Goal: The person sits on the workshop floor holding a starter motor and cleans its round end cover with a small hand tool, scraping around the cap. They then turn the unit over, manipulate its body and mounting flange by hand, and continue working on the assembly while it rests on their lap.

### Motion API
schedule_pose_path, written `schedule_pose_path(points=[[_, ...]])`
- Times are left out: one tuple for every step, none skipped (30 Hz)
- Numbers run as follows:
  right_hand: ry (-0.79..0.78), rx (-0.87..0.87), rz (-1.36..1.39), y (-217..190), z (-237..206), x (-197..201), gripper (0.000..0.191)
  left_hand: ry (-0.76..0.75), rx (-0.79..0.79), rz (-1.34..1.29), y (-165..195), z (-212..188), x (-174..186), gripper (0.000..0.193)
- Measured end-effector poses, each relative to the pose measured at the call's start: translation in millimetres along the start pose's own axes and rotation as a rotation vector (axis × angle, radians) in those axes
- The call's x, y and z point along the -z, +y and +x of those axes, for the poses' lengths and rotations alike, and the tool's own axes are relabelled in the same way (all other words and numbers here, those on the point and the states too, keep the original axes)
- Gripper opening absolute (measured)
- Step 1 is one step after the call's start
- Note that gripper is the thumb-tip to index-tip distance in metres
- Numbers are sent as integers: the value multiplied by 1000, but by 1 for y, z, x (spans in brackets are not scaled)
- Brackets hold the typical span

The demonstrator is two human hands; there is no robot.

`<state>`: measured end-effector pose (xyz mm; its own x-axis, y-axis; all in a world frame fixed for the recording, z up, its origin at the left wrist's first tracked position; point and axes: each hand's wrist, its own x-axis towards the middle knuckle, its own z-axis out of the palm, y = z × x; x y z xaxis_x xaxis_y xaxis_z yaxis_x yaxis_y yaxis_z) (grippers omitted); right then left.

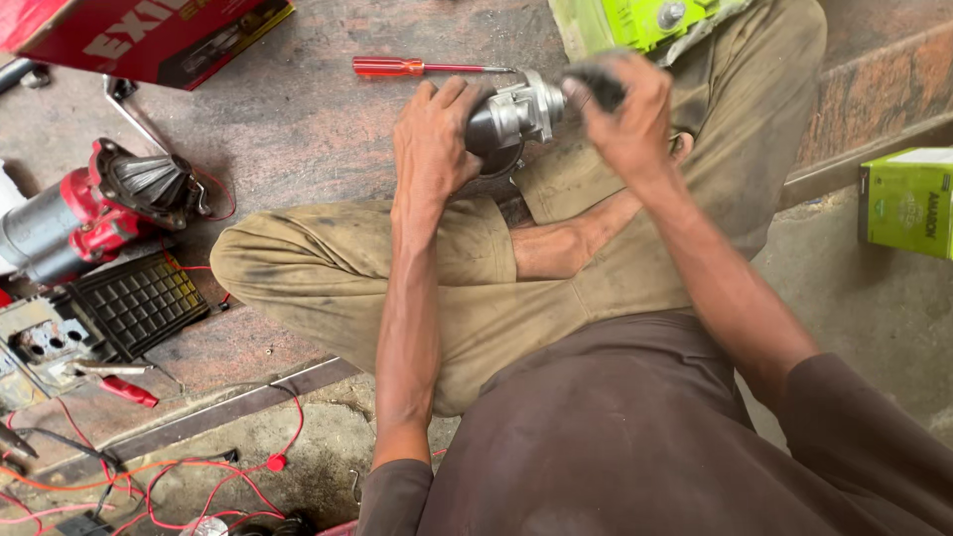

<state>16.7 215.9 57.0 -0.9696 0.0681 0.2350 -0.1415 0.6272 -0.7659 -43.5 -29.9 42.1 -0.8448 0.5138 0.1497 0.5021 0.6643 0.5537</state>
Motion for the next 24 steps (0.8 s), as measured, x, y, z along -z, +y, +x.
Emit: schedule_pose_path(points=[[7,-72,63,-1,-7,-4,18,-9,10,3,0,-1,0,76],[13,-143,128,-2,-13,-9,22,-18,20,7,1,-1,0,76],[-1,-186,123,0,-15,-15,19,-19,24,10,1,-3,0,76],[-14,-231,121,2,-16,-21,17,-21,28,15,2,-3,1,75],[-26,-275,118,7,-11,-27,15,-23,30,21,3,-3,2,74],[-12,-184,35,12,-7,-32,15,-27,28,29,3,-2,3,75],[1,-96,-50,18,1,-36,15,-33,27,35,4,-1,4,75],[12,-7,-136,24,9,-38,15,-39,25,40,4,0,5,76],[-35,-40,-98,29,15,-40,16,-35,28,22,4,1,6,75],[-83,-69,-60,34,22,-40,17,-28,31,4,4,3,7,75],[-132,-101,-24,37,22,-39,18,-24,35,-18,5,3,7,74],[-72,-60,-68,39,25,-38,20,-28,38,-15,5,4,6,74],[-15,-12,-111,40,23,-37,22,-28,44,-9,5,3,6,75],[31,32,-150,40,21,-36,26,-31,62,-6,5,3,5,75],[-27,-100,-111,38,17,-36,24,-27,64,-2,5,1,4,74],[-90,-231,-70,37,12,-36,22,-21,70,5,6,-1,2,74],[-149,-355,-29,36,11,-37,22,-12,69,16,5,-2,2,73],[-107,-256,-36,35,9,-40,21,-22,71,10,4,-3,3,74],[-60,-165,-46,38,10,-43,20,-38,65,0,4,-3,3,74],[-6,-78,-59,41,10,-46,20,-58,51,-12,4,-3,3,74],[22,-75,-81,46,14,-51,24,-52,45,-10,5,-3,4,74],[54,-69,-102,50,19,-56,29,-43,36,-5,5,-2,5,74],[91,-57,-123,54,23,-59,35,-28,23,2,6,0,6,73],[76,-48,-145,56,24,-58,30,-31,18,9,6,2,7,74]])
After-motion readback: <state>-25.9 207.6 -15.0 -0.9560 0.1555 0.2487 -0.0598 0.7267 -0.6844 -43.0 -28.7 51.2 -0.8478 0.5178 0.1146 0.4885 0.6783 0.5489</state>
